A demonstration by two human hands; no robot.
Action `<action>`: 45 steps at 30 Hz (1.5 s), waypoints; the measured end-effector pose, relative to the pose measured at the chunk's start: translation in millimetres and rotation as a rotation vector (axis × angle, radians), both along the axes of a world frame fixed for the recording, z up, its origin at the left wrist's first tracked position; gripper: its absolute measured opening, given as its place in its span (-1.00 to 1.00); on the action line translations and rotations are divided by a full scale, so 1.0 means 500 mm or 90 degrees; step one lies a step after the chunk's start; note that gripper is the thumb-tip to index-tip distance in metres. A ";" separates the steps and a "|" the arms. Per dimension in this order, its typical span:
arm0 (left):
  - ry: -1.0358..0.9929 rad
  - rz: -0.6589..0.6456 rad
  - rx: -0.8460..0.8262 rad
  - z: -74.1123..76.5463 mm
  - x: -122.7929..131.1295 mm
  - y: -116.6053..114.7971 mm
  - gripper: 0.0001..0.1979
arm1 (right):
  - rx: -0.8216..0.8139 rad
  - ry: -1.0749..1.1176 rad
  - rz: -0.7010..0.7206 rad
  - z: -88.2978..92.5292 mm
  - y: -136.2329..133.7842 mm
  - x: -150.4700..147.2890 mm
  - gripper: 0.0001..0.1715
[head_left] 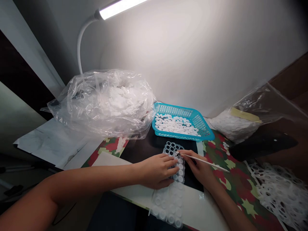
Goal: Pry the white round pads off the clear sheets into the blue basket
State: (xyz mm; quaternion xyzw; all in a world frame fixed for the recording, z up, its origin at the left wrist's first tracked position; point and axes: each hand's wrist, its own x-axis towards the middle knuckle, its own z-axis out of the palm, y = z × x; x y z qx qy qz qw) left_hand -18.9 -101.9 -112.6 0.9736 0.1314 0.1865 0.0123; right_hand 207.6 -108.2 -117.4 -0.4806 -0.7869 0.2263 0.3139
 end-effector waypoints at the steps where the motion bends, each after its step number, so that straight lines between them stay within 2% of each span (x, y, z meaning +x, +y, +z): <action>1: -0.001 0.000 0.000 0.000 0.000 0.000 -0.60 | -0.004 0.011 -0.005 0.001 0.000 -0.001 -0.77; 9: 0.014 0.003 0.007 0.002 0.000 -0.001 -0.59 | -0.044 0.113 -0.067 -0.007 0.007 -0.010 -0.76; 15: 0.018 0.003 -0.001 0.000 -0.001 0.000 -0.58 | -0.112 0.283 -0.130 -0.017 0.019 -0.011 -0.75; 19: 0.024 0.005 -0.009 -0.002 -0.001 0.000 -0.57 | -0.116 0.354 -0.162 -0.014 0.024 -0.010 -0.74; 24: 0.032 0.008 -0.006 -0.003 -0.001 -0.001 -0.57 | -0.087 0.364 -0.192 -0.009 0.025 -0.008 -0.72; 32: 0.031 0.007 -0.005 -0.002 -0.003 -0.001 -0.57 | -0.061 0.391 -0.220 -0.019 0.028 -0.007 -0.74; 37: 0.028 0.010 -0.006 -0.002 -0.002 -0.001 -0.57 | -0.004 0.362 -0.236 -0.021 0.028 -0.005 -0.76; 42: 0.035 0.004 -0.005 -0.001 -0.002 -0.002 -0.57 | 0.065 0.331 -0.301 -0.016 0.034 0.012 -0.75; 45: 0.040 0.005 -0.005 -0.001 -0.003 -0.002 -0.56 | 0.047 0.327 -0.282 -0.016 0.036 0.017 -0.75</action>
